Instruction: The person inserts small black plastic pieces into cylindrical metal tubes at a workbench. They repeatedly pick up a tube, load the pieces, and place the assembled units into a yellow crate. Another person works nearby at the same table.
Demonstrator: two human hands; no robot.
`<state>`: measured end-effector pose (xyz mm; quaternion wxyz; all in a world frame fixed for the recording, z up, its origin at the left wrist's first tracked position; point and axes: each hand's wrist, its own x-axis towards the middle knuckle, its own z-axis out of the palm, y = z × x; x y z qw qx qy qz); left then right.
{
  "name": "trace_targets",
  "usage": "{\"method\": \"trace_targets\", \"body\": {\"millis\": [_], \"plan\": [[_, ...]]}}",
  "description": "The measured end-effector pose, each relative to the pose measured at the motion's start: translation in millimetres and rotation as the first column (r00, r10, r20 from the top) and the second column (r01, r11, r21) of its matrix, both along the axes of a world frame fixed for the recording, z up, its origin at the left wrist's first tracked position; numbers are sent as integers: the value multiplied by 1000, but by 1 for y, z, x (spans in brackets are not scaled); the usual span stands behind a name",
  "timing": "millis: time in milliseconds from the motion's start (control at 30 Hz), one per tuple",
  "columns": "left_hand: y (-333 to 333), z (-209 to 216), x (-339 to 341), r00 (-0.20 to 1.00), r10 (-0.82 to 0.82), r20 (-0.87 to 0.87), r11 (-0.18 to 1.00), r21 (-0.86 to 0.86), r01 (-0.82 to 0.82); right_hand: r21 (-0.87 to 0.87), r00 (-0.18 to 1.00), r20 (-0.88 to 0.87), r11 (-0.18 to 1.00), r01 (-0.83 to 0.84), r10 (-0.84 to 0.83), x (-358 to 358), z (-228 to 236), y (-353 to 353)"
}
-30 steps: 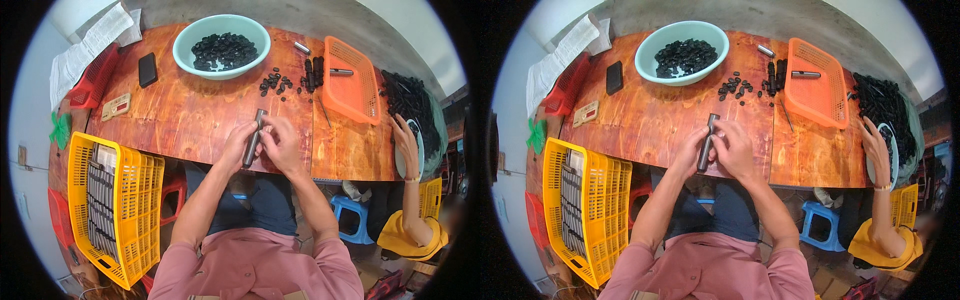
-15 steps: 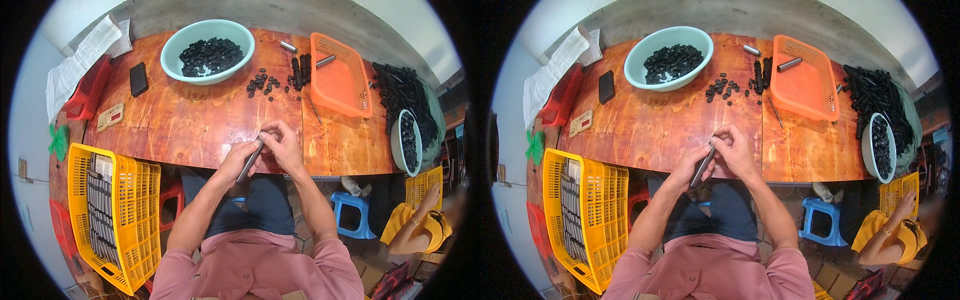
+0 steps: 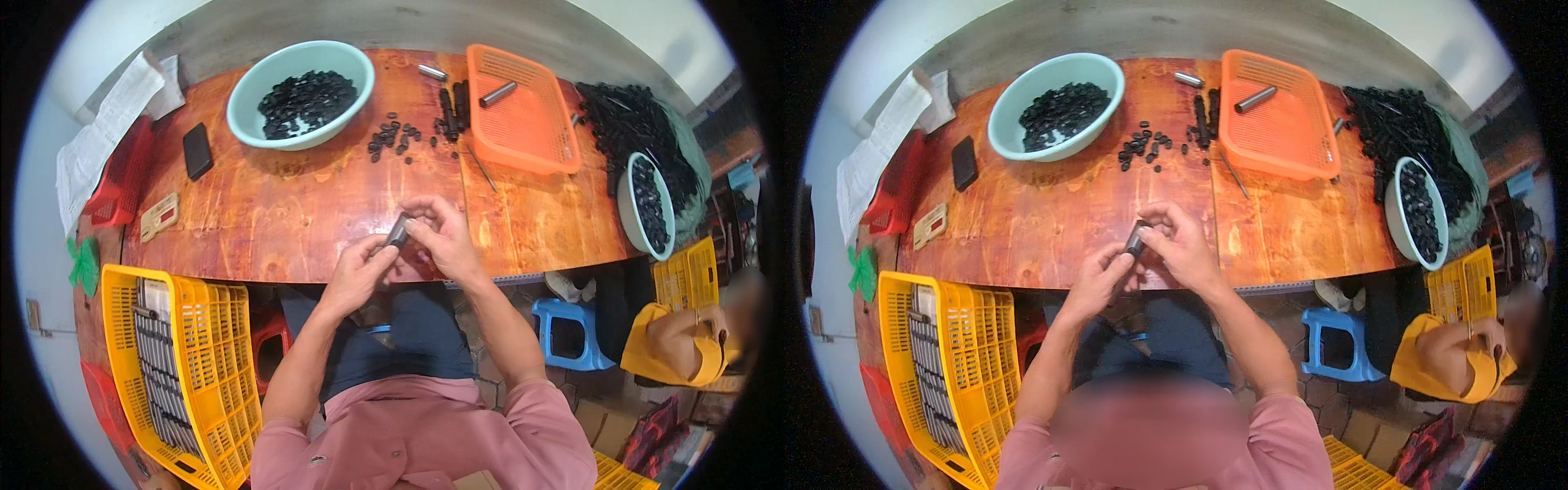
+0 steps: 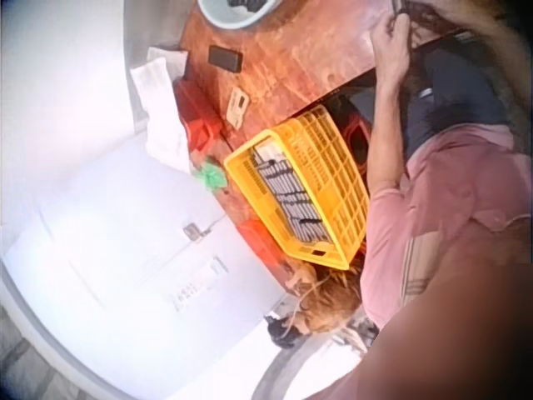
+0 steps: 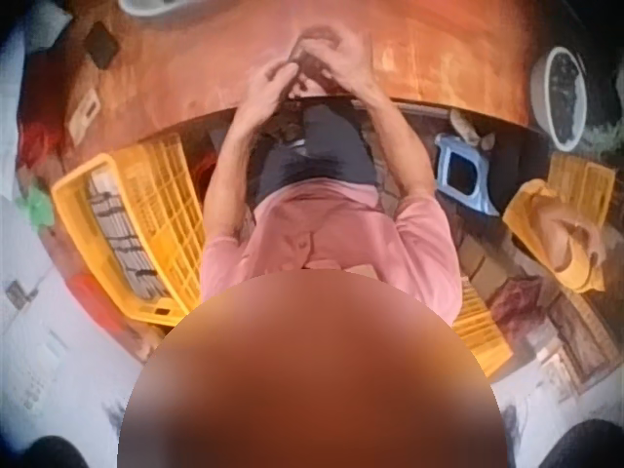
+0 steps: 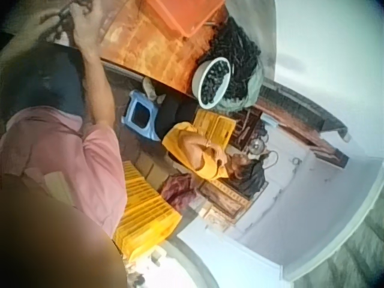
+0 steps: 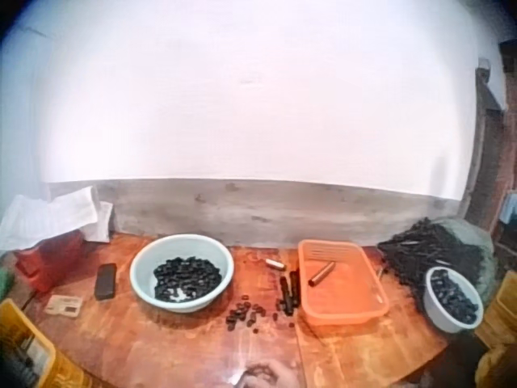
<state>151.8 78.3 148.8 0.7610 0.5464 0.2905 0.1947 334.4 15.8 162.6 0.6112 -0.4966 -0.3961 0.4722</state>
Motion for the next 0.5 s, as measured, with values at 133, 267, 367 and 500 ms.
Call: {"method": "trace_targets", "body": {"millis": [133,267,367,500], "plan": [[-1,6,-3,997,49,-54,950,312,-30,-18,999,-32,999,-39,38,4,0,0],[4,21,0,973,114,-201,771,636,41,36,996,84,999,-25,22,9,-7,4],[15,6,2,961,159,-224,603,793,85,-129,991,94,988,-87,100,18,0,9],[28,2,8,946,171,-274,478,863,163,-185,985,147,981,-61,89,28,-7,21]]}}
